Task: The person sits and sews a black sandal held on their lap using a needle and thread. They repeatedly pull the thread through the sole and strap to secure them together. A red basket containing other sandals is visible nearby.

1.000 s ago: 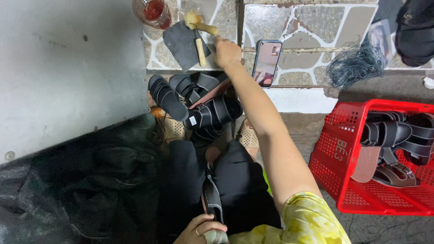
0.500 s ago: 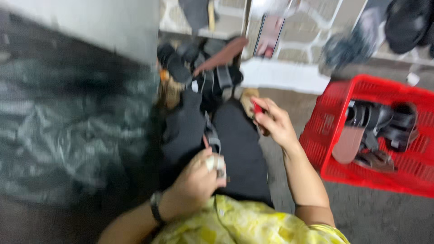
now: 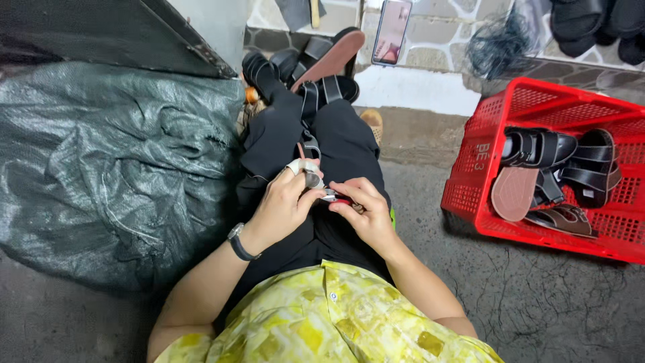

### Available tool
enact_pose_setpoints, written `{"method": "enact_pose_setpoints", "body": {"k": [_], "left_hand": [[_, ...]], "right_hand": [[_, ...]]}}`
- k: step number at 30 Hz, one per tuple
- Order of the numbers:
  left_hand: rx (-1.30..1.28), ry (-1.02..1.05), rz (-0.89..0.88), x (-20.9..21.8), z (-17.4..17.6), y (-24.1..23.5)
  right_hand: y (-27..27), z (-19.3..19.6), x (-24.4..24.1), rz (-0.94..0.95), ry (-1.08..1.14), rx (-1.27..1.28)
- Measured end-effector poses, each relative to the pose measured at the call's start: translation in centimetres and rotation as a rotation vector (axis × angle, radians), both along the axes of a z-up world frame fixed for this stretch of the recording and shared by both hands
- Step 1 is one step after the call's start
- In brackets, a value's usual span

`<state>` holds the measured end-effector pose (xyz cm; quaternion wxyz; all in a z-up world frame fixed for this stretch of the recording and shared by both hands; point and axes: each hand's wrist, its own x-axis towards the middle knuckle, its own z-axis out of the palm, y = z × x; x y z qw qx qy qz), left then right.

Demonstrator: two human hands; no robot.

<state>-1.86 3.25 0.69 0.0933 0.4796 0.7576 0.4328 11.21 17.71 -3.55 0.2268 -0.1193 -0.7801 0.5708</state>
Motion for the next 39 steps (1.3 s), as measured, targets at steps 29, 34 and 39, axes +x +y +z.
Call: {"method": "enact_pose_setpoints", "body": {"k": [29, 34, 39], "left_hand": [[-0.363, 0.089, 0.299, 0.9, -0.5, -6.7], [0.185, -0.713, 0.225, -0.7, 4.0, -9.1], [-0.113, -0.579, 0.411, -2.0, 4.4, -7.3]], "right_hand": [[-3.8, -0.6, -1.8, 0.254, -0.276, -1.211], [-3.7, 1.5, -4.4, 0.356, -0.324, -1.173], [-4.5, -0.3, -4.2, 0.346, -0.288, -1.168]]}}
